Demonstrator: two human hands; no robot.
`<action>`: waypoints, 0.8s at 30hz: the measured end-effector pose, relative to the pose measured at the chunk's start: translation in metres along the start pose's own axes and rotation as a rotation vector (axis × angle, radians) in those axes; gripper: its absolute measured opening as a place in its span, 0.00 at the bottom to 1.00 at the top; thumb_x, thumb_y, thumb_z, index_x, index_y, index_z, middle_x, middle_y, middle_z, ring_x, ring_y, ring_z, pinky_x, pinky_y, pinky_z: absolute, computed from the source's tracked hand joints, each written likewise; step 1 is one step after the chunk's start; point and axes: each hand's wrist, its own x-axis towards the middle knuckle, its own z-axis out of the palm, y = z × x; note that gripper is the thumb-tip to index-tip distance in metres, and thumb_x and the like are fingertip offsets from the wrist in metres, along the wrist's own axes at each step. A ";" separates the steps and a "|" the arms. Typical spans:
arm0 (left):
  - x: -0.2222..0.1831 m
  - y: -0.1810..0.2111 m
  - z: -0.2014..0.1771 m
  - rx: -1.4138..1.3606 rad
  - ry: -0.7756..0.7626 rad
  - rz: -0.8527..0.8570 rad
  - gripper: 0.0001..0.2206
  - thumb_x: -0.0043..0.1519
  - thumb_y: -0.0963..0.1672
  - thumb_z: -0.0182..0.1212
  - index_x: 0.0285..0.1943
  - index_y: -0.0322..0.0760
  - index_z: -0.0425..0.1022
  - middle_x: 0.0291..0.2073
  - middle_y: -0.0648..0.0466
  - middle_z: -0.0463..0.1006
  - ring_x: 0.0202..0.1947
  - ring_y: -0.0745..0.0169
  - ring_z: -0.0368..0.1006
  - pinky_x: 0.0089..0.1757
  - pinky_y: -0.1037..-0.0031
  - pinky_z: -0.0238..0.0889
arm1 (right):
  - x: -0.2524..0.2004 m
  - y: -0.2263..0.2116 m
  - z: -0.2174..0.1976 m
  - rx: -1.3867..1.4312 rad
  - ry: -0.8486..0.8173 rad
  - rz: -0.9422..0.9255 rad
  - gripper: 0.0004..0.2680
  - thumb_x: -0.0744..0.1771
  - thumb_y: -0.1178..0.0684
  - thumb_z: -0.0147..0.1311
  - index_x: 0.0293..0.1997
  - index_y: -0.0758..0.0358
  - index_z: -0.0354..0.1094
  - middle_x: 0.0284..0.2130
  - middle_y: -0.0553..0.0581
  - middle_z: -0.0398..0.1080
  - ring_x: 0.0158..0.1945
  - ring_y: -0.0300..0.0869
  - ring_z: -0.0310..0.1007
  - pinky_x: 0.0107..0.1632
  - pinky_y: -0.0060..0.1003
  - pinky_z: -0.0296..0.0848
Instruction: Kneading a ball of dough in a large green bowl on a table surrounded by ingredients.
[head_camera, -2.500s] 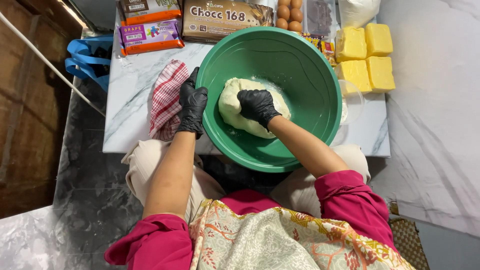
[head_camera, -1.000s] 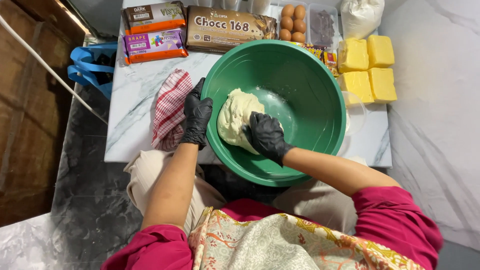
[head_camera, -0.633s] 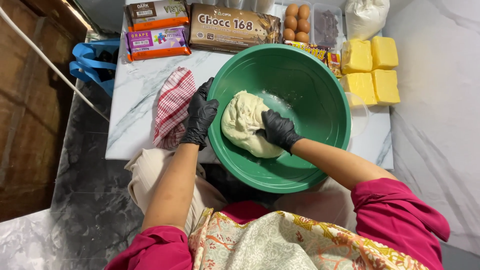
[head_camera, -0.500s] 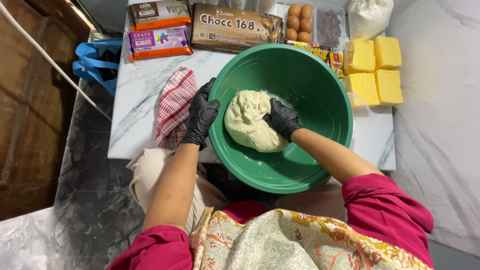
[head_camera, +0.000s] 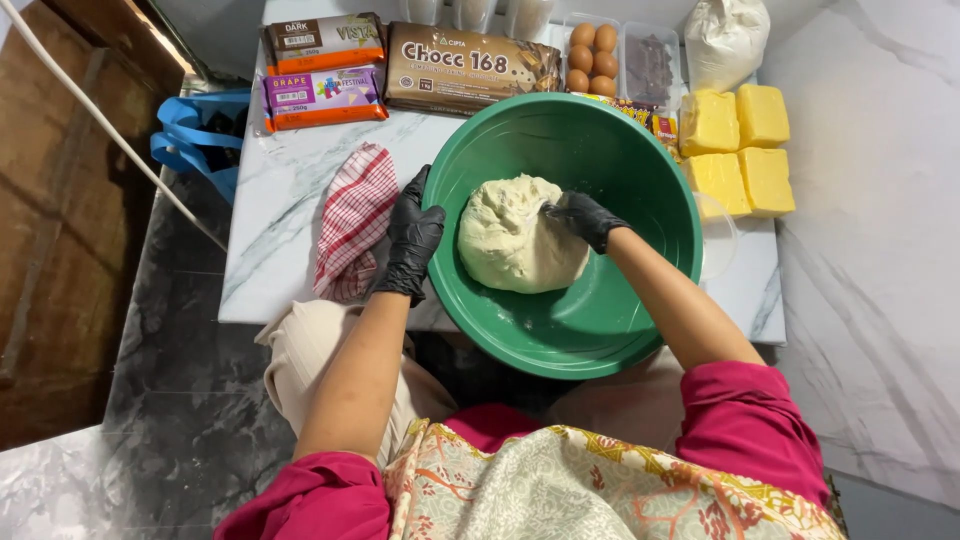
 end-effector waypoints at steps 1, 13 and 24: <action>0.000 -0.002 0.002 -0.002 -0.001 -0.005 0.28 0.42 0.44 0.49 0.55 0.60 0.62 0.42 0.59 0.72 0.44 0.56 0.68 0.45 0.67 0.59 | -0.012 0.002 -0.012 -0.004 -0.004 0.002 0.15 0.63 0.43 0.39 0.46 0.61 0.64 0.40 0.64 0.68 0.47 0.54 0.64 0.46 0.52 0.62; -0.008 0.020 -0.011 0.035 -0.011 -0.081 0.26 0.43 0.45 0.48 0.54 0.61 0.63 0.39 0.58 0.74 0.43 0.57 0.68 0.45 0.68 0.61 | 0.106 -0.048 0.018 0.307 0.009 -0.313 0.10 0.64 0.45 0.44 0.31 0.56 0.70 0.24 0.58 0.69 0.34 0.48 0.70 0.33 0.36 0.65; 0.004 0.015 -0.004 0.064 0.042 -0.092 0.25 0.40 0.45 0.48 0.50 0.60 0.67 0.33 0.57 0.75 0.39 0.55 0.70 0.43 0.66 0.63 | -0.048 -0.123 0.058 -0.131 0.569 -0.365 0.14 0.59 0.38 0.47 0.31 0.59 0.62 0.22 0.58 0.61 0.25 0.55 0.69 0.22 0.42 0.69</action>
